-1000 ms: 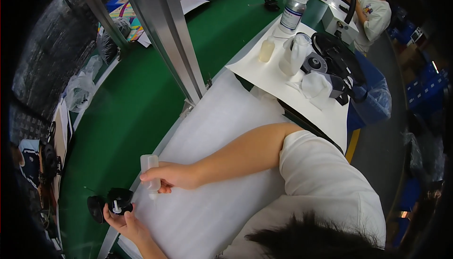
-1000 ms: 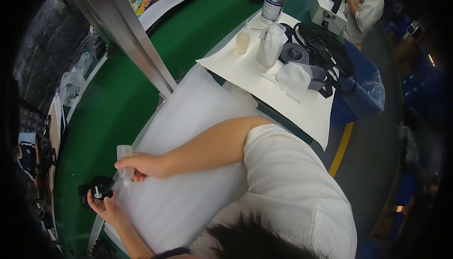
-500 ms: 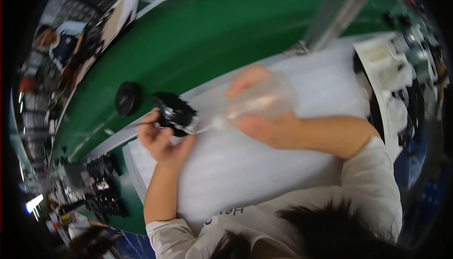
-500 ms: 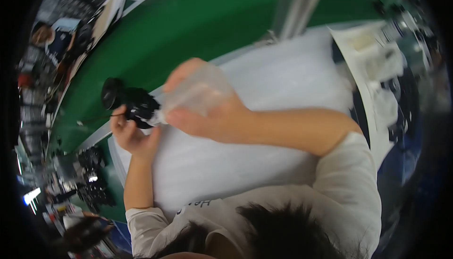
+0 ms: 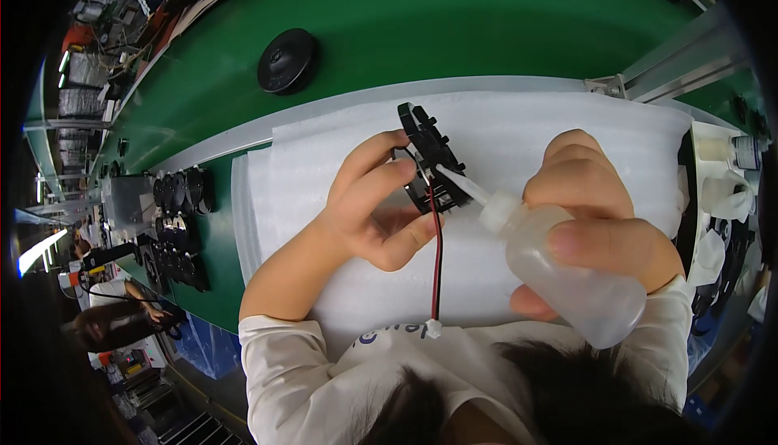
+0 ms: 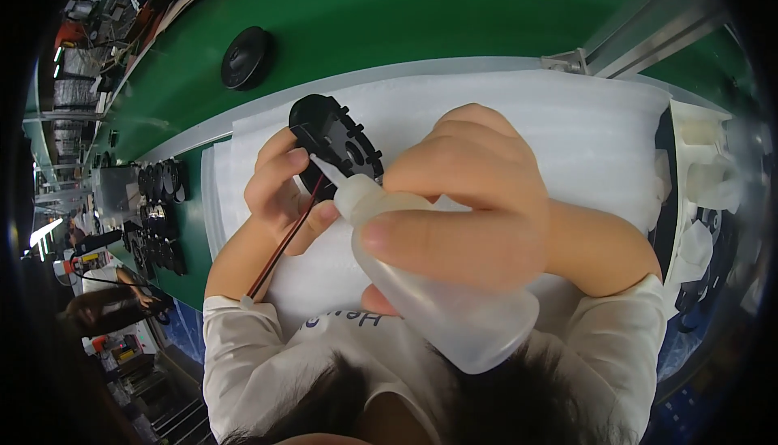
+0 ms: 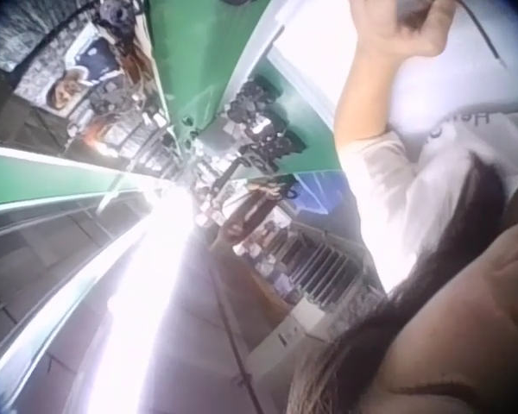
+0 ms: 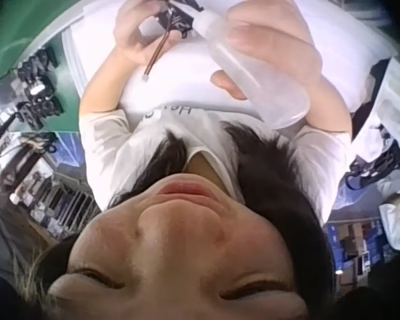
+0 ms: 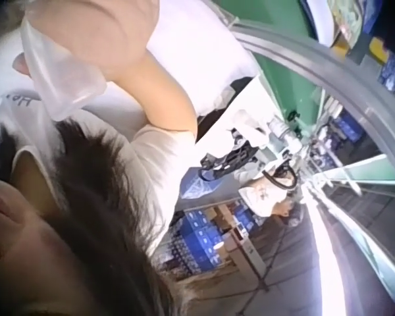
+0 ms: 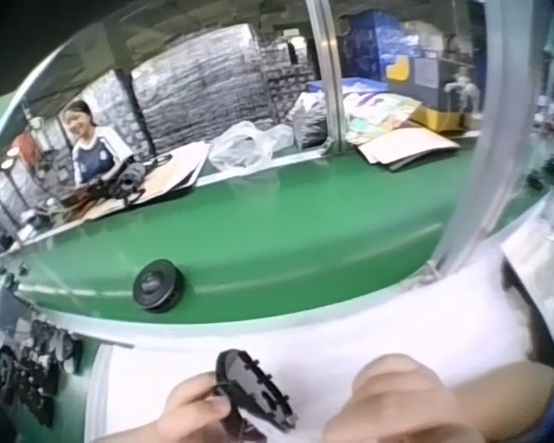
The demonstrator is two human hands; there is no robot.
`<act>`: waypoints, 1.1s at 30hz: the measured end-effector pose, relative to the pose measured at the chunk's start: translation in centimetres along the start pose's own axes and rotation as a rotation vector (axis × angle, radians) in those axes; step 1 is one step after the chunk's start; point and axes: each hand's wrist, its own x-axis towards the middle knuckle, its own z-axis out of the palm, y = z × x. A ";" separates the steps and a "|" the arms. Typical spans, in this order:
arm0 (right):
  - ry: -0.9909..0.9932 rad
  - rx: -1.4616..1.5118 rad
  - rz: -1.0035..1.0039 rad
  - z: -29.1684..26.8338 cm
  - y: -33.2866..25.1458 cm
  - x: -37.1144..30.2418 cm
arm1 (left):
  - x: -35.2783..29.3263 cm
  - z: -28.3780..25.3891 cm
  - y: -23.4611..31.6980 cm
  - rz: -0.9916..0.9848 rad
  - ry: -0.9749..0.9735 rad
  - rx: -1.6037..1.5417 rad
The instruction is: The person applies glue from a glue bottle to an electronic component, then assembles it onto a plastic housing on an assembly line.
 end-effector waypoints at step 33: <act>0.102 -0.255 -0.149 1.9 -0.1 -1.3 | -0.7 -0.5 -0.7 0.083 -0.018 0.151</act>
